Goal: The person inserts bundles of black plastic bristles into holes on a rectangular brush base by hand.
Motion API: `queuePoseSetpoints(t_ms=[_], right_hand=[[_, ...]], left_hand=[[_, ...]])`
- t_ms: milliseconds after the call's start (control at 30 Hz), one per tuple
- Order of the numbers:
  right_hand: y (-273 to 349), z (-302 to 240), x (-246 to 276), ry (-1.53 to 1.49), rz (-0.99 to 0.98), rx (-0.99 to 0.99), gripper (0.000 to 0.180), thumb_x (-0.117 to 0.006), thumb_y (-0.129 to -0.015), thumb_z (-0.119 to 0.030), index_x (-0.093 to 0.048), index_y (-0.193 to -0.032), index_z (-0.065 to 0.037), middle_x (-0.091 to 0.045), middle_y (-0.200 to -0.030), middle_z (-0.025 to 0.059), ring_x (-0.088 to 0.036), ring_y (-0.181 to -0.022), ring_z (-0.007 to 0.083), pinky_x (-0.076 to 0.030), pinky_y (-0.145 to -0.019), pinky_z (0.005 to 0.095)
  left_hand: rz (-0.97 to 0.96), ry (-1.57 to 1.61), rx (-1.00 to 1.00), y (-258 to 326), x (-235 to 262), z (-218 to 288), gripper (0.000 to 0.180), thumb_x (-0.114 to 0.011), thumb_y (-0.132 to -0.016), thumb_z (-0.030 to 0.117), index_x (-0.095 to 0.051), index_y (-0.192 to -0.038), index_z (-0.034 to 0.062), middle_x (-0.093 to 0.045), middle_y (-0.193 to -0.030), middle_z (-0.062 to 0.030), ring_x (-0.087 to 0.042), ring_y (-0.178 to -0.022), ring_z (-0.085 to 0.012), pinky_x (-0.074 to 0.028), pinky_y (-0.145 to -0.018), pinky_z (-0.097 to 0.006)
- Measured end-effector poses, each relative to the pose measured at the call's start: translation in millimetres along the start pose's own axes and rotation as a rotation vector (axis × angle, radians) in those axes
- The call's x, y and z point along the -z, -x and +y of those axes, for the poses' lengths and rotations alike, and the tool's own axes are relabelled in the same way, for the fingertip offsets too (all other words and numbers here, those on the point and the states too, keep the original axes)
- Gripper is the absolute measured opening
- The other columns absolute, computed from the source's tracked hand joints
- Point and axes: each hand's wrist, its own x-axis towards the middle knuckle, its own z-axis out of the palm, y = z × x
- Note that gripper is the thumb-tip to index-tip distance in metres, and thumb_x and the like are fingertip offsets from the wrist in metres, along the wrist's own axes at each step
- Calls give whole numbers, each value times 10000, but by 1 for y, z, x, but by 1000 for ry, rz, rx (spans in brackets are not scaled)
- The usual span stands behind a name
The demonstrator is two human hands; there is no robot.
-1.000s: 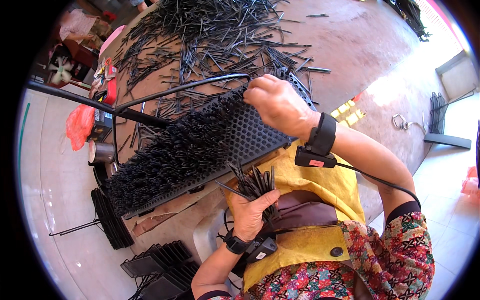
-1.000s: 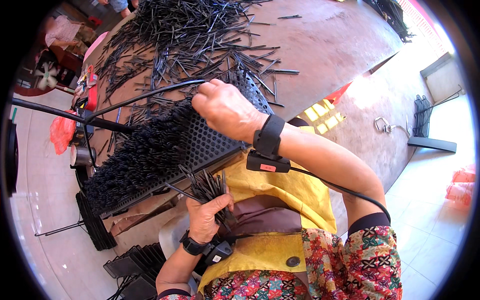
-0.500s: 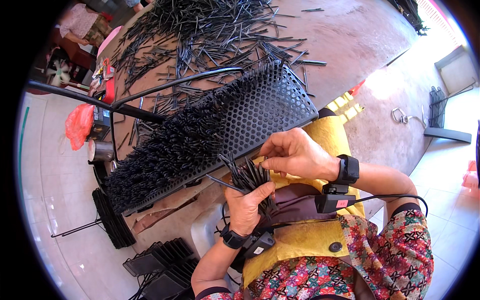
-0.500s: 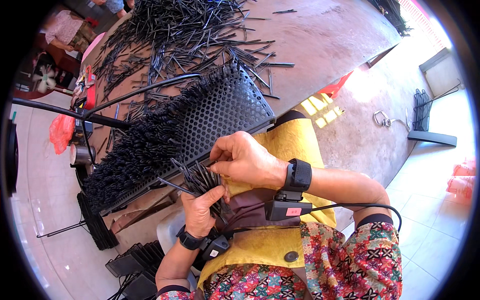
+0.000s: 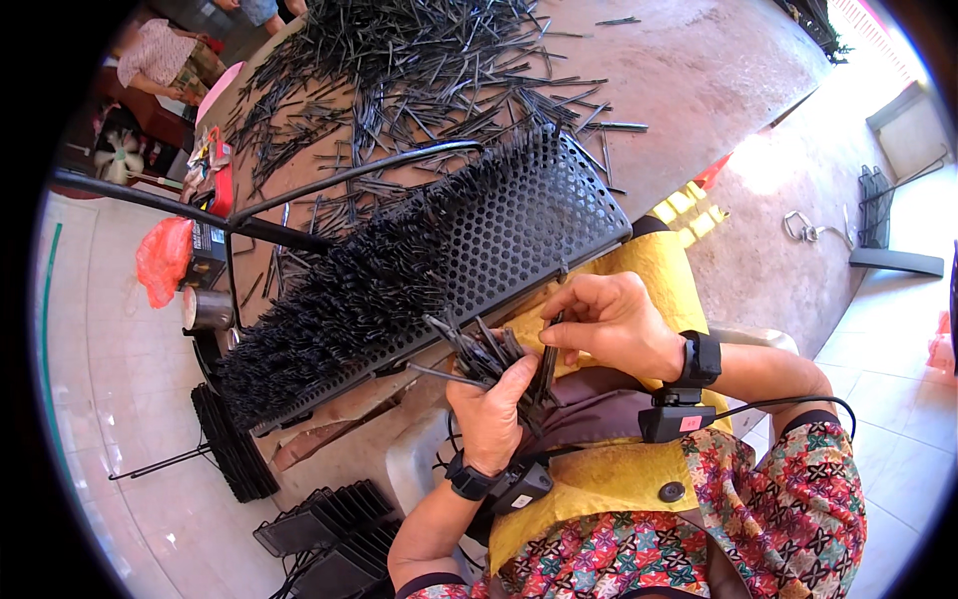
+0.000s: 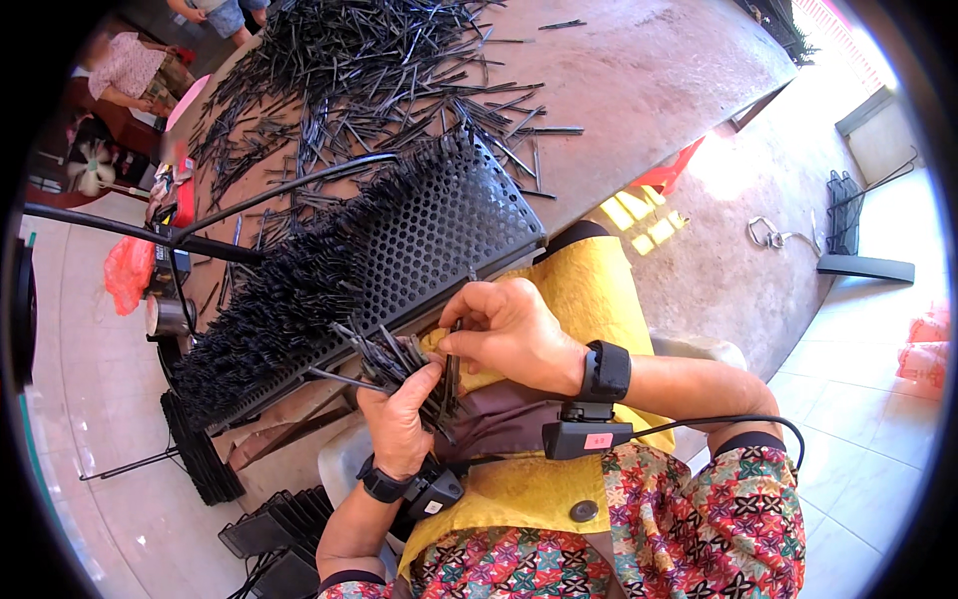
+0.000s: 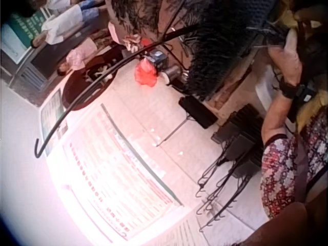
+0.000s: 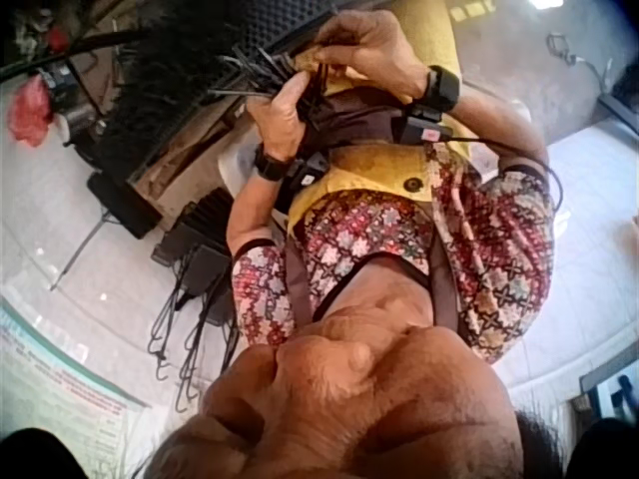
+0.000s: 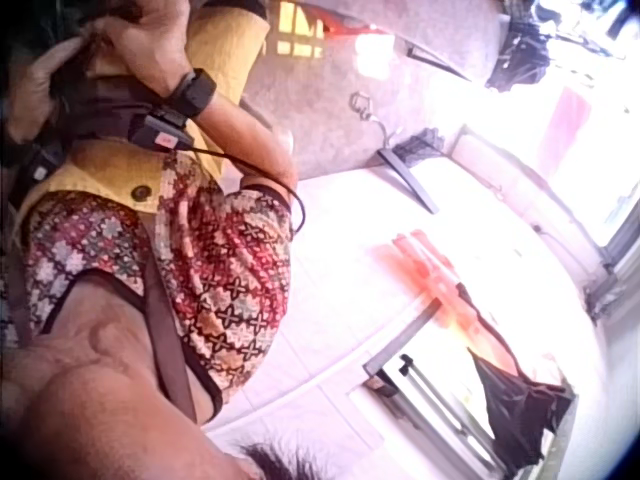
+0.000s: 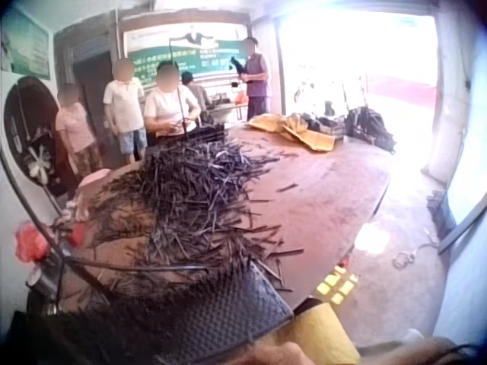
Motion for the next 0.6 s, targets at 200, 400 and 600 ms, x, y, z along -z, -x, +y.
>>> queuePoseSetpoints(t_ms=[200,400,600], right_hand=[[13,-1,5,-146,124,46,107,-664,-761,5,-608,-843,45,-629,-705,56,-595,-576,80,-492,-518,210],[21,-5,28,-415,313,152,99,-632,-757,65,-592,-846,53,-637,-753,129,-635,-606,178,-541,-549,278],[18,-19,37,288,642,692,97,-633,-741,46,-622,-832,16,-659,-744,75,-643,-631,157,-514,-568,247]], left_hand=[[35,113,-59,5,-10,17,276,-600,-785,-34,-489,-1035,0,-615,-817,-93,-615,-705,-178,-507,-665,-294],[34,171,-154,-1,-11,33,262,-545,-829,22,-423,-1061,17,-546,-800,-97,-559,-712,-183,-514,-652,-369],[13,94,-109,6,-18,48,210,-559,-839,39,-443,-1014,32,-547,-768,-86,-557,-655,-190,-499,-600,-346]])
